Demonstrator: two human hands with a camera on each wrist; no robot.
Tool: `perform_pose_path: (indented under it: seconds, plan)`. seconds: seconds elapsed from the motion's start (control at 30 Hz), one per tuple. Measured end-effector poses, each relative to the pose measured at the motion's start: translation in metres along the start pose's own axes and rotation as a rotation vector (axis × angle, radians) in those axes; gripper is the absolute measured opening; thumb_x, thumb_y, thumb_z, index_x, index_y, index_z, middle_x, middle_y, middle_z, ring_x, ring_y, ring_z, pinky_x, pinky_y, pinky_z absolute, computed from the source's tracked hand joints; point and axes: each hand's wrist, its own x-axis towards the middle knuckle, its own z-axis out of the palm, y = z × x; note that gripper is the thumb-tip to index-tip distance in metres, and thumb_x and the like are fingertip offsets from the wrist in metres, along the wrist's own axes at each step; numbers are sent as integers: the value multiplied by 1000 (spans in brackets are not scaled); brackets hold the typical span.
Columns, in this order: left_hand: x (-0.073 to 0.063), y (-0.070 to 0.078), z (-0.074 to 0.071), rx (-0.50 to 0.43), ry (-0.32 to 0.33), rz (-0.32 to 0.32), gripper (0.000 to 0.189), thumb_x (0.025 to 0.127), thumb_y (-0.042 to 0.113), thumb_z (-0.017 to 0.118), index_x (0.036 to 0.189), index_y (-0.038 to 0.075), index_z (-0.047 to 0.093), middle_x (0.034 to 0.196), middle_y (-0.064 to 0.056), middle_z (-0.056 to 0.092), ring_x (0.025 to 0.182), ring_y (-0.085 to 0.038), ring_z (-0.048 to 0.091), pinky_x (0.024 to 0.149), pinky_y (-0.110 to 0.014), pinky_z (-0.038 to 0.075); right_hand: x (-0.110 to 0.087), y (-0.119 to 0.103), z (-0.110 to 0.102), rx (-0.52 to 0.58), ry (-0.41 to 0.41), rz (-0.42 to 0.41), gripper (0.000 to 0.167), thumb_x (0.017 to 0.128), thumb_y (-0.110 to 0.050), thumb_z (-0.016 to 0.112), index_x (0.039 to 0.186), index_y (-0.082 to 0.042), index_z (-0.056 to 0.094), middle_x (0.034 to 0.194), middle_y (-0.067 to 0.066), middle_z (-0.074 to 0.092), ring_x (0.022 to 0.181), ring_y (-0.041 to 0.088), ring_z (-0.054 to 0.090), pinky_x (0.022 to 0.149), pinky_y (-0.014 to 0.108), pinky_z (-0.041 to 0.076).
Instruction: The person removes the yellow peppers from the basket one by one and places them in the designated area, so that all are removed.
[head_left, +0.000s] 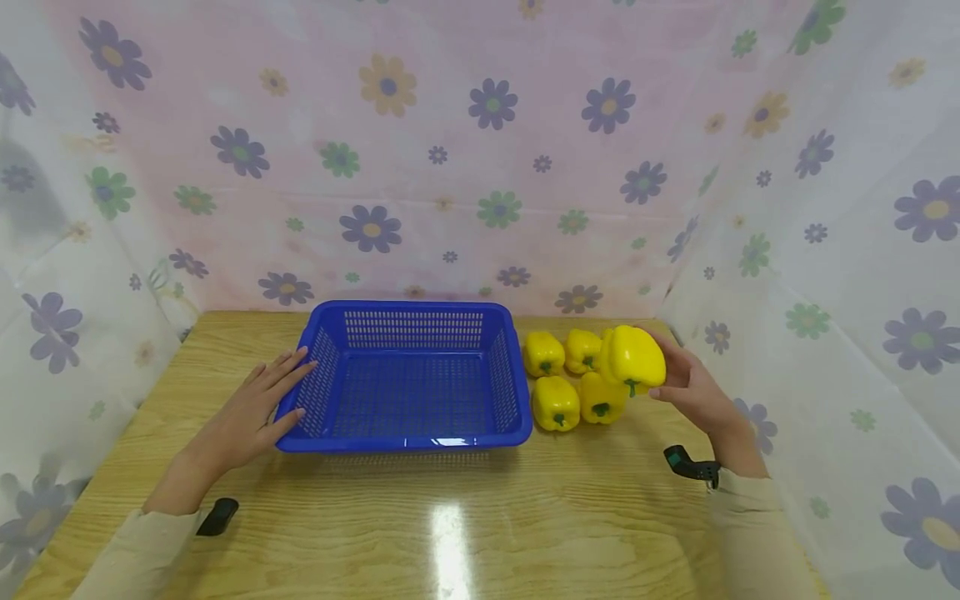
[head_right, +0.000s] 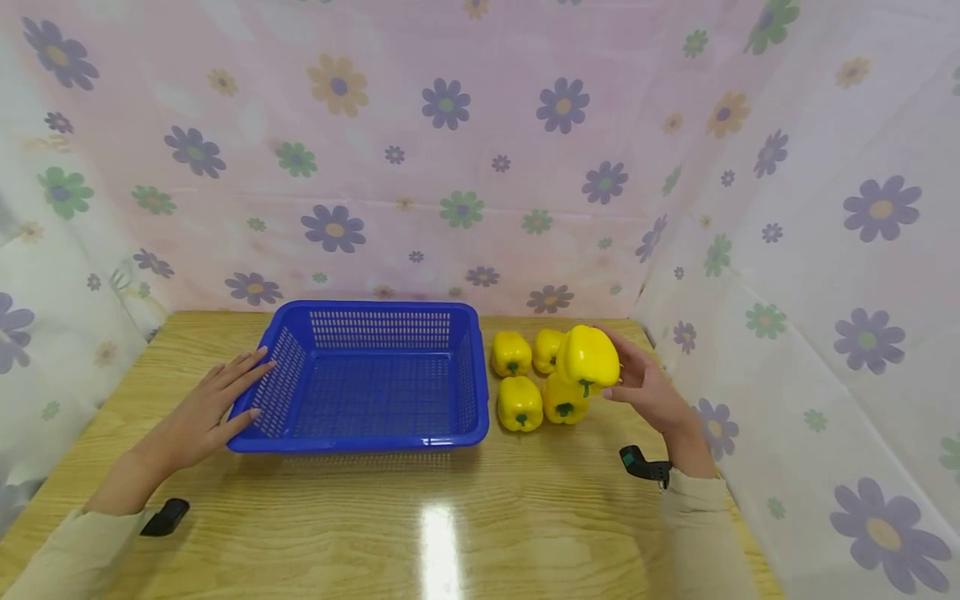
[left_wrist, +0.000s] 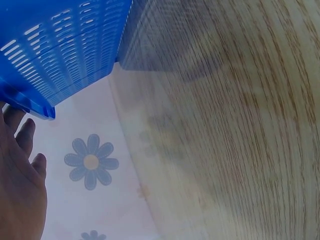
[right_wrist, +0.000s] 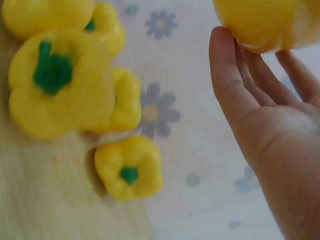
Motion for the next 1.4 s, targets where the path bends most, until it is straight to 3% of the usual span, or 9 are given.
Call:
perform_pose_path:
  seconds: [0.4,0.6,0.77,1.0,1.2,1.4]
  plan:
    - [0,2,-1,20,2,-2,65,100,23,63,157,6,38,167,-19,26,153,-45,21,125,-59,9,-49,22,-31,29,-54,39,76,86,23,30,158,12,7,158,8,44,130,17,56,105,30,51]
    - [0,3,-2,24,1,-6,65,100,23,62,158,7,36,167,-19,25,153,-45,21,125,-60,9,-66,35,-42,78,-57,182,75,92,17,33,161,4,9,159,0,43,133,12,54,106,28,49]
    - [0,4,-2,29,5,-2,65,100,22,63,157,6,37,166,-19,26,152,-46,23,125,-60,10,-77,51,-52,45,-26,299,78,94,17,37,163,-1,6,160,-7,40,135,8,52,106,25,48]
    - [0,5,-2,22,12,2,64,99,21,63,157,5,38,166,-19,27,153,-43,21,127,-54,5,-81,63,-62,57,-54,368,78,95,14,40,163,-2,5,160,-13,38,137,3,48,106,24,48]
    - [0,3,-2,26,11,7,65,99,20,63,157,5,38,166,-19,27,152,-45,22,126,-58,9,-79,69,-70,85,-109,386,81,95,16,39,163,-2,0,161,-16,35,140,1,44,109,22,44]
    - [0,4,-2,31,7,5,65,99,21,63,157,5,37,166,-20,27,153,-43,21,125,-59,9,-75,72,-77,45,-108,430,79,98,11,41,163,-4,0,160,-19,34,140,0,43,110,21,43]
